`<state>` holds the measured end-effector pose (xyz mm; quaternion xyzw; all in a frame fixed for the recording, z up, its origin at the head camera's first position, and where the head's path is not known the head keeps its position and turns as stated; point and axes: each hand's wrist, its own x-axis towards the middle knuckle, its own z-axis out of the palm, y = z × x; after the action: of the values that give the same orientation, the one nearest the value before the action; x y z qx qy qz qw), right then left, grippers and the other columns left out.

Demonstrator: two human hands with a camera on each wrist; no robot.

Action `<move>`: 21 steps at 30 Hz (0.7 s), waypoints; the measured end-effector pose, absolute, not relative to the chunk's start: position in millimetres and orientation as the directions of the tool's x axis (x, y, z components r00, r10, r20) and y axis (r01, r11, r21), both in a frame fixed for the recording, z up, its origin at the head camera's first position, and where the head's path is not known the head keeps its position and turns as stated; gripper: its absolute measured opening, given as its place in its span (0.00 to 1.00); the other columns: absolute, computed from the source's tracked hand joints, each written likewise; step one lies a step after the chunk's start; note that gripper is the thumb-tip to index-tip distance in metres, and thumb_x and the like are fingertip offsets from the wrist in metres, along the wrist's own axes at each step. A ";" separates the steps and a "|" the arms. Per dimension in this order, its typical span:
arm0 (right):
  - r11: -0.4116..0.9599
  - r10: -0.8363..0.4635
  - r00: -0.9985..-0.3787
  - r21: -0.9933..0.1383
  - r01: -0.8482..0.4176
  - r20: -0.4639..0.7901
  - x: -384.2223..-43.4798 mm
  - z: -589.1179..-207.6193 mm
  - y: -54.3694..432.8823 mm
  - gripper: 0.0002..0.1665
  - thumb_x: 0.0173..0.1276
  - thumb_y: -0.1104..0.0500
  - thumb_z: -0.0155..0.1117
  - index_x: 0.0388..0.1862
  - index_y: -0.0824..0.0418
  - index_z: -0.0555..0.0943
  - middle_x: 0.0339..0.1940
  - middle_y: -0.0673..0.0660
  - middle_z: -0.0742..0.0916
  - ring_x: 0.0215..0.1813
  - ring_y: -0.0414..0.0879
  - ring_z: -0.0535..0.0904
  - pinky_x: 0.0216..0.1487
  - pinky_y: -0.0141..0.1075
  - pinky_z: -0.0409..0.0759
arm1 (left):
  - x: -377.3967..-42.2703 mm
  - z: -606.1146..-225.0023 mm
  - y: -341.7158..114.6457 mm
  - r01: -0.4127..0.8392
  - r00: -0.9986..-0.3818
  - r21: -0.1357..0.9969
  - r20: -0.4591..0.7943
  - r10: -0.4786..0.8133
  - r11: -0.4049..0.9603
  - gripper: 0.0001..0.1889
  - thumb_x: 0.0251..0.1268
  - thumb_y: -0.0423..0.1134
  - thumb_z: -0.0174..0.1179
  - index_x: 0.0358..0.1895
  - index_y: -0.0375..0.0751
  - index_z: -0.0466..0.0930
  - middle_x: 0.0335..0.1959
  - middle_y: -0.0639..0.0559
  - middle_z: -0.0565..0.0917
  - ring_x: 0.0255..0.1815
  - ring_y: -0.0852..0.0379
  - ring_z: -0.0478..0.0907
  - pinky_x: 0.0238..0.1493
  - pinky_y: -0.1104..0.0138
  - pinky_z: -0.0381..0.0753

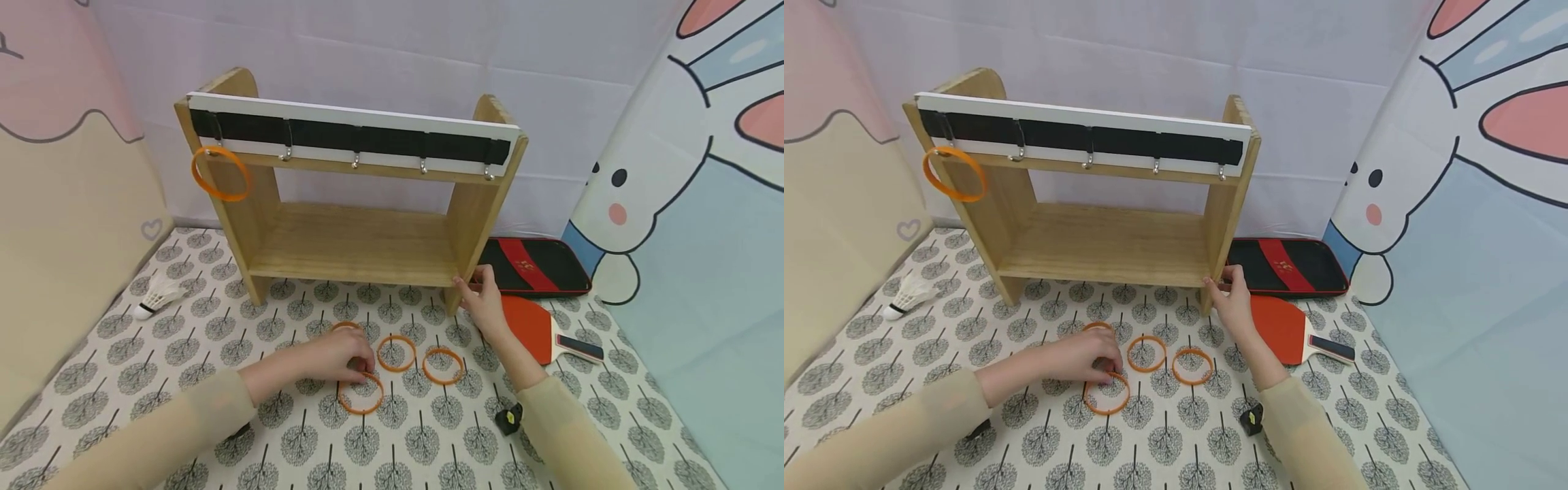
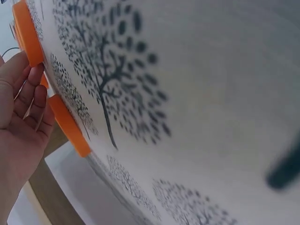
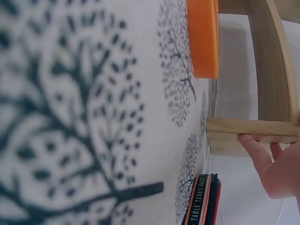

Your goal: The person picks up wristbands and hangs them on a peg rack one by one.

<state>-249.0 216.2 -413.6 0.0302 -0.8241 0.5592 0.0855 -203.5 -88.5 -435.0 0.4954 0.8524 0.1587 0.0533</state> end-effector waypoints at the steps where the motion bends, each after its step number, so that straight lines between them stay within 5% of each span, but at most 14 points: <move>1: 0.377 0.045 -0.983 -0.914 -0.149 0.179 -249.9 -415.1 216.6 0.25 0.69 0.50 0.59 0.56 0.61 0.62 0.53 0.61 0.75 0.53 0.55 0.76 0.41 0.48 0.84 | -203.6 -435.6 -87.4 0.824 -0.506 0.328 0.061 0.860 0.461 0.07 0.52 0.51 0.68 0.32 0.58 0.83 0.25 0.71 0.77 0.32 0.70 0.68 0.42 0.72 0.70; 21: 0.383 0.036 -0.984 -0.912 -0.146 0.173 -228.9 -386.6 203.2 0.21 0.71 0.58 0.56 0.55 0.67 0.61 0.53 0.67 0.74 0.54 0.60 0.76 0.44 0.55 0.82 | -206.8 -420.9 -91.3 0.731 -0.557 0.500 0.045 0.829 0.464 0.04 0.55 0.42 0.67 0.27 0.53 0.82 0.25 0.69 0.76 0.29 0.71 0.71 0.35 0.76 0.74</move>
<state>-228.9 203.2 -386.6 0.0333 -0.8275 0.5544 0.0820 -206.8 -91.3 -420.9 0.4593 0.8494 0.2390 0.1027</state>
